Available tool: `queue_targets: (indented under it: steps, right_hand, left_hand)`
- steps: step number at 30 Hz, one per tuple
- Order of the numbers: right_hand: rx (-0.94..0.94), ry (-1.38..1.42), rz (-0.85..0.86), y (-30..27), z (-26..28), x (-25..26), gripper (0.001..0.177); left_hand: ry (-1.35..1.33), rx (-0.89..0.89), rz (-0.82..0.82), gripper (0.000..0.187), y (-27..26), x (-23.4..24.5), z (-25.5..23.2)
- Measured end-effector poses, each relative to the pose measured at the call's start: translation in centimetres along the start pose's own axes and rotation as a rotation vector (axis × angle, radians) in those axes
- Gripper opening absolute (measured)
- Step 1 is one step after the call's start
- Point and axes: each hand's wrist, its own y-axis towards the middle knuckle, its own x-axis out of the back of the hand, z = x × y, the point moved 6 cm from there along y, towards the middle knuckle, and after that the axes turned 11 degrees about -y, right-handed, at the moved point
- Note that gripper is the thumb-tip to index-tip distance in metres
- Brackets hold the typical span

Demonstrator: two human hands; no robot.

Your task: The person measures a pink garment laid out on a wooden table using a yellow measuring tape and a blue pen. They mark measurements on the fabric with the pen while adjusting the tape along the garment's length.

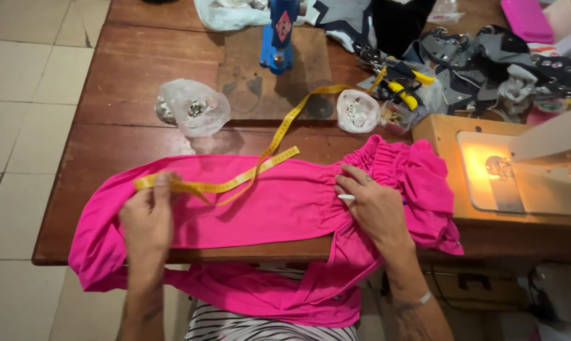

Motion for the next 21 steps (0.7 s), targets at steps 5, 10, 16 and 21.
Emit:
queue_targets:
  steps: [5,10,16,21]
  right_hand:
    - [-0.052,0.057,0.004,1.6,-0.3,1.8,0.017]
    - [0.065,0.234,0.130,8.4,3.0,1.0,0.028]
    - [0.312,0.241,0.266,15.5,7.8,-0.7,0.026]
    - [0.431,0.059,0.185,15.5,8.1,-3.0,0.032]
  left_hand:
    - [0.678,-0.236,-0.333,0.053,-0.9,3.7,1.3]
    - [0.597,-0.568,-0.131,0.019,-2.1,-5.4,0.2]
    - [0.307,-0.845,0.343,0.027,-1.6,-14.0,-3.1]
    - [0.341,-0.810,0.471,0.033,0.9,-14.0,-2.6]
